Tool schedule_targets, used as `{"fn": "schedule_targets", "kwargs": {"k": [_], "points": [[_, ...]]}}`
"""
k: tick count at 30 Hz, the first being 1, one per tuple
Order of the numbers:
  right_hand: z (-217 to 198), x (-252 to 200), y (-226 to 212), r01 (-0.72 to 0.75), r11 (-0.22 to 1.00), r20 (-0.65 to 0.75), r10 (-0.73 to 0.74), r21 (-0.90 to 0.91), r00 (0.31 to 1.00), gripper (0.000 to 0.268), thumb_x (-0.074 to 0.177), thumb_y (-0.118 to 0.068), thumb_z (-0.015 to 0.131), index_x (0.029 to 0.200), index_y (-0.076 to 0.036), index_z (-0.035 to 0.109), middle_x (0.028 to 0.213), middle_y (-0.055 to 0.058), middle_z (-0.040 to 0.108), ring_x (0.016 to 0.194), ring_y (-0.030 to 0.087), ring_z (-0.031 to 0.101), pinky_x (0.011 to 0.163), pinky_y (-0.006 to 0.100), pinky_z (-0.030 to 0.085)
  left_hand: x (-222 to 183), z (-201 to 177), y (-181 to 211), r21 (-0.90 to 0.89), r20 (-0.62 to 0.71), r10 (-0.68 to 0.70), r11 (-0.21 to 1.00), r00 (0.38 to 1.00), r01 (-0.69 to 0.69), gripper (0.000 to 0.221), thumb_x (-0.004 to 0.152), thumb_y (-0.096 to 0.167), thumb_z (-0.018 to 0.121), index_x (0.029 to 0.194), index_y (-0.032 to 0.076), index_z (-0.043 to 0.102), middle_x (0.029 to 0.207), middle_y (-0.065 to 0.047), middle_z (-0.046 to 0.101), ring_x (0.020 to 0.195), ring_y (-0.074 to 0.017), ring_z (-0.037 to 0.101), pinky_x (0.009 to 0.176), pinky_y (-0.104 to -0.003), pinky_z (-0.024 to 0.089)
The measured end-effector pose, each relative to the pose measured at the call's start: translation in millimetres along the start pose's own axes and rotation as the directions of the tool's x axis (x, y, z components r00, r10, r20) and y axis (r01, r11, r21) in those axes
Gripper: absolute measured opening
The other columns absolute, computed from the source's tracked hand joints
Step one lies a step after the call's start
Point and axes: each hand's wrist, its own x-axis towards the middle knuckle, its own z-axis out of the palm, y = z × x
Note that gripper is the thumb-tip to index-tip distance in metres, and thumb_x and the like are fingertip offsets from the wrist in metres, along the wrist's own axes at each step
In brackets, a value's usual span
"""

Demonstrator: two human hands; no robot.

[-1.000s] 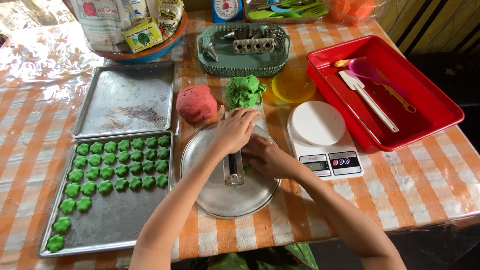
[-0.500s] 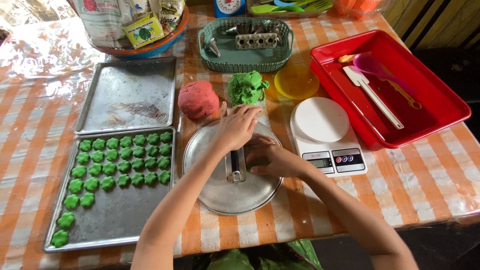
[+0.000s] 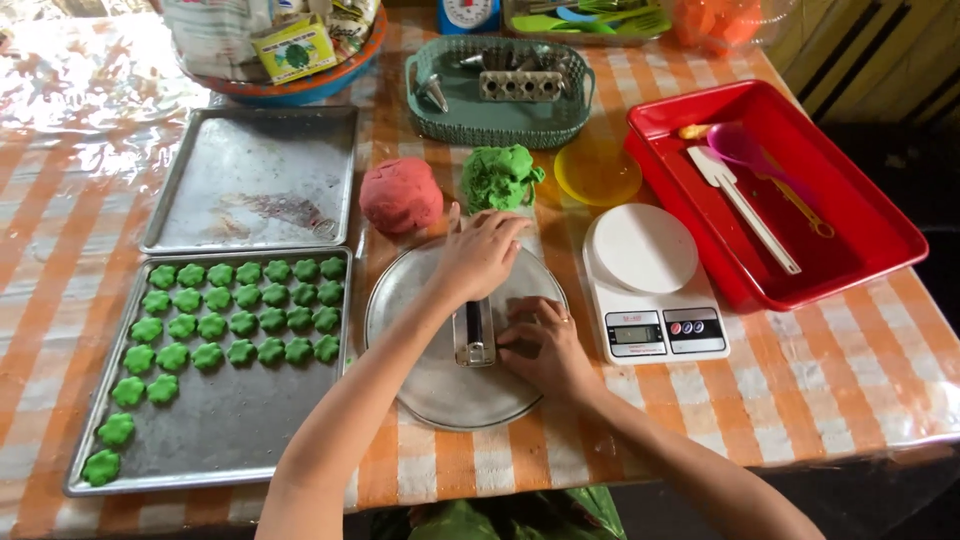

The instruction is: The person is manually shaping green dough into small flower-like pieces using a metal mold and placing them onto a baking tray.

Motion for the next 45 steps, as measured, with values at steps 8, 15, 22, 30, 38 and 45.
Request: {"fn": "schedule_targets", "kwargs": {"k": [8,15,22,30,38,45], "points": [[-34.4,17.0,-15.6,-0.068,0.992,0.022,0.066,0.11,0.998,0.025,0.086,-0.013,0.071,0.11,-0.018,0.075,0.105,0.002,0.072,0.097,0.024,0.073,0.069,0.033,0.062,-0.4,7.2,-4.3,0.037,-0.05,0.031,0.999,0.998,-0.029,0.035,0.108,0.027,0.047,0.14,0.023,0.058,0.139,-0.003,0.061,0.138,-0.0336,0.051,0.123,-0.068,0.007],[-35.7,25.8,-32.1,0.295,0.863,0.283,-0.187,-0.41,0.941,0.061,0.084,-0.04,0.068,0.141,-0.02,0.063,0.144,0.016,0.055,0.145,0.049,0.033,0.108,0.069,0.034,2.5,4.4,-4.8,0.034,-0.018,0.024,0.999,1.0,-0.023,0.036,0.106,0.027,0.048,0.141,0.023,0.056,0.141,-0.003,0.06,0.138,-0.0363,0.051,0.122,-0.071,0.01],[-37.2,28.3,-13.7,0.129,0.966,0.443,-0.017,-0.225,0.896,0.062,0.094,-0.057,0.061,0.151,-0.034,0.052,0.163,0.01,0.036,0.153,0.046,0.016,0.115,0.071,0.013,4.0,8.4,-7.6,0.016,-0.017,0.022,1.0,1.0,-0.022,0.037,0.107,0.027,0.047,0.142,0.023,0.055,0.141,-0.003,0.06,0.139,-0.0362,0.05,0.121,-0.071,0.009],[-38.8,19.7,-21.0,0.095,0.995,0.268,-0.091,-0.004,0.959,0.027,0.099,-0.021,0.059,0.118,-0.011,0.075,0.134,0.018,0.067,0.126,0.042,0.06,0.099,0.053,0.051,6.6,12.4,-9.3,0.007,-0.018,0.026,1.0,0.999,-0.026,0.038,0.106,0.026,0.049,0.144,0.022,0.055,0.141,-0.005,0.06,0.14,-0.0366,0.05,0.122,-0.072,0.009],[-46.3,13.2,-4.7,0.463,0.885,0.128,-0.454,-0.047,0.882,0.032,0.099,-0.006,0.048,0.116,-0.01,0.074,0.119,0.011,0.07,0.095,0.031,0.068,0.079,0.037,0.057,-0.4,-7.6,0.0,-0.024,0.029,0.016,1.0,0.999,-0.015,0.037,0.108,0.026,0.044,0.143,0.021,0.056,0.143,-0.005,0.059,0.139,-0.0378,0.05,0.122,-0.071,0.008],[-65.4,5.6,-12.4,0.408,0.9,0.24,-0.366,-0.154,0.899,0.029,0.097,-0.002,0.048,0.106,-0.012,0.073,0.107,0.005,0.071,0.091,0.027,0.068,0.078,0.036,0.058,0.1,2.7,-5.8,-0.037,-0.151,0.076,0.996,0.986,-0.082,0.03,0.107,0.021,0.047,0.133,0.021,0.062,0.133,-0.003,0.064,0.132,-0.035,0.057,0.121,-0.069,0.015]]}}
